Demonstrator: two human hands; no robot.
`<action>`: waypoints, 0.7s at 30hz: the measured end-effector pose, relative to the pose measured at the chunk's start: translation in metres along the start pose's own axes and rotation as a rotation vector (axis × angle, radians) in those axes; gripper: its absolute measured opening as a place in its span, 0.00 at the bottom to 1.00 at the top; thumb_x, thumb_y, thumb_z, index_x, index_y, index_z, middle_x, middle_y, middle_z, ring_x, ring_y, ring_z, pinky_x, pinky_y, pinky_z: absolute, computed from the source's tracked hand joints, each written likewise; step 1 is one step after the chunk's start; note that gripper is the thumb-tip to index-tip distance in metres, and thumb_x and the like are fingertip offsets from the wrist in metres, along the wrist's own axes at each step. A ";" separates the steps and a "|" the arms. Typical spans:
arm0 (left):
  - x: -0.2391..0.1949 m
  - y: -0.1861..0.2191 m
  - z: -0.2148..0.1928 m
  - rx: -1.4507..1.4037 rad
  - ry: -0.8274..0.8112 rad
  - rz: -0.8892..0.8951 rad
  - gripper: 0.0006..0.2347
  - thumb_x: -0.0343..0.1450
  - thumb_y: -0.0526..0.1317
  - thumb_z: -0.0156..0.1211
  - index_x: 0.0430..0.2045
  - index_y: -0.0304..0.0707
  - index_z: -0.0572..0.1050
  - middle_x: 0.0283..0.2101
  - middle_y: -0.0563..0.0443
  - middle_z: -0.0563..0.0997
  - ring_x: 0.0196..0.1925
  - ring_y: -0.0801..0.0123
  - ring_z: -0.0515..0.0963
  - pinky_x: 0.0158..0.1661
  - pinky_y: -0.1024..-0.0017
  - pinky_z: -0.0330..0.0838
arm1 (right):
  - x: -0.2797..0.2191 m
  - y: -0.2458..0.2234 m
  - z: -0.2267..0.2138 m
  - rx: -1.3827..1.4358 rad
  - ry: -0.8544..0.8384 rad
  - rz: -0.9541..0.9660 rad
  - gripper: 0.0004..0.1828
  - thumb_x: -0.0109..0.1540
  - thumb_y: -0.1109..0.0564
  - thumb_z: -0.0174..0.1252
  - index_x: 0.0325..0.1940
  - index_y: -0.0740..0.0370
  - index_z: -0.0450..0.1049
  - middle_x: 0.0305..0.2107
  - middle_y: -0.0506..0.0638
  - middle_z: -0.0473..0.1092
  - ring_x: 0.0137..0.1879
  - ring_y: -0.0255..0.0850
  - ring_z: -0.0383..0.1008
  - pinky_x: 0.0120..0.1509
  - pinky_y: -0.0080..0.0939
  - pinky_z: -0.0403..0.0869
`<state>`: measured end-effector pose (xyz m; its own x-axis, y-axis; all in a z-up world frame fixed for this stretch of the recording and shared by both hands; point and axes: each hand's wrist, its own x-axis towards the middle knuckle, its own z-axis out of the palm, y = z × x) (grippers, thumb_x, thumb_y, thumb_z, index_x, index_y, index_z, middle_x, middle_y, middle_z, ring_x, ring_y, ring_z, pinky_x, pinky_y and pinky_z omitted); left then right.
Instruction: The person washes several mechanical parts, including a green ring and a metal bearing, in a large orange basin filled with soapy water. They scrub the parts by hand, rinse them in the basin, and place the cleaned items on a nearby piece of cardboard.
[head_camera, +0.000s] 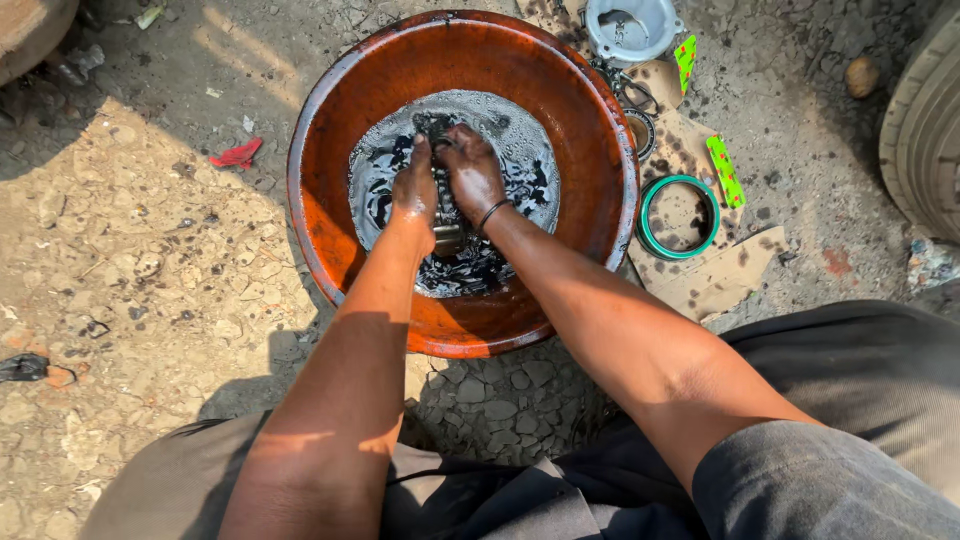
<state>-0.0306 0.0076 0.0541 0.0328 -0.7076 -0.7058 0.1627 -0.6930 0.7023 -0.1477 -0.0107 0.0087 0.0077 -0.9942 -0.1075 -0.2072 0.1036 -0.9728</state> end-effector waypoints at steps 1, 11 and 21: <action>0.005 0.002 -0.002 0.036 0.049 0.012 0.38 0.72 0.69 0.42 0.62 0.31 0.65 0.64 0.36 0.65 0.64 0.53 0.67 0.62 0.50 0.58 | -0.008 0.000 0.004 -0.092 0.010 -0.091 0.10 0.66 0.58 0.50 0.46 0.65 0.73 0.42 0.57 0.75 0.50 0.49 0.76 0.59 0.47 0.74; -0.014 -0.016 0.012 0.149 -0.197 -0.001 0.49 0.67 0.76 0.39 0.54 0.15 0.73 0.47 0.19 0.78 0.42 0.41 0.81 0.40 0.49 0.78 | 0.019 0.012 -0.041 0.289 0.016 0.630 0.11 0.65 0.56 0.52 0.37 0.66 0.76 0.30 0.57 0.73 0.34 0.48 0.75 0.40 0.53 0.74; 0.010 -0.009 -0.005 0.219 -0.028 0.063 0.47 0.64 0.80 0.39 0.60 0.34 0.72 0.53 0.45 0.75 0.50 0.64 0.77 0.45 0.61 0.74 | -0.006 0.038 0.011 0.262 -0.081 -0.120 0.15 0.66 0.58 0.50 0.53 0.65 0.74 0.49 0.54 0.72 0.57 0.48 0.71 0.64 0.41 0.70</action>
<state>-0.0269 0.0074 0.0400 0.0081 -0.7520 -0.6591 -0.0568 -0.6584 0.7505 -0.1444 -0.0006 -0.0297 0.0971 -0.9953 0.0053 0.0598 0.0005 -0.9982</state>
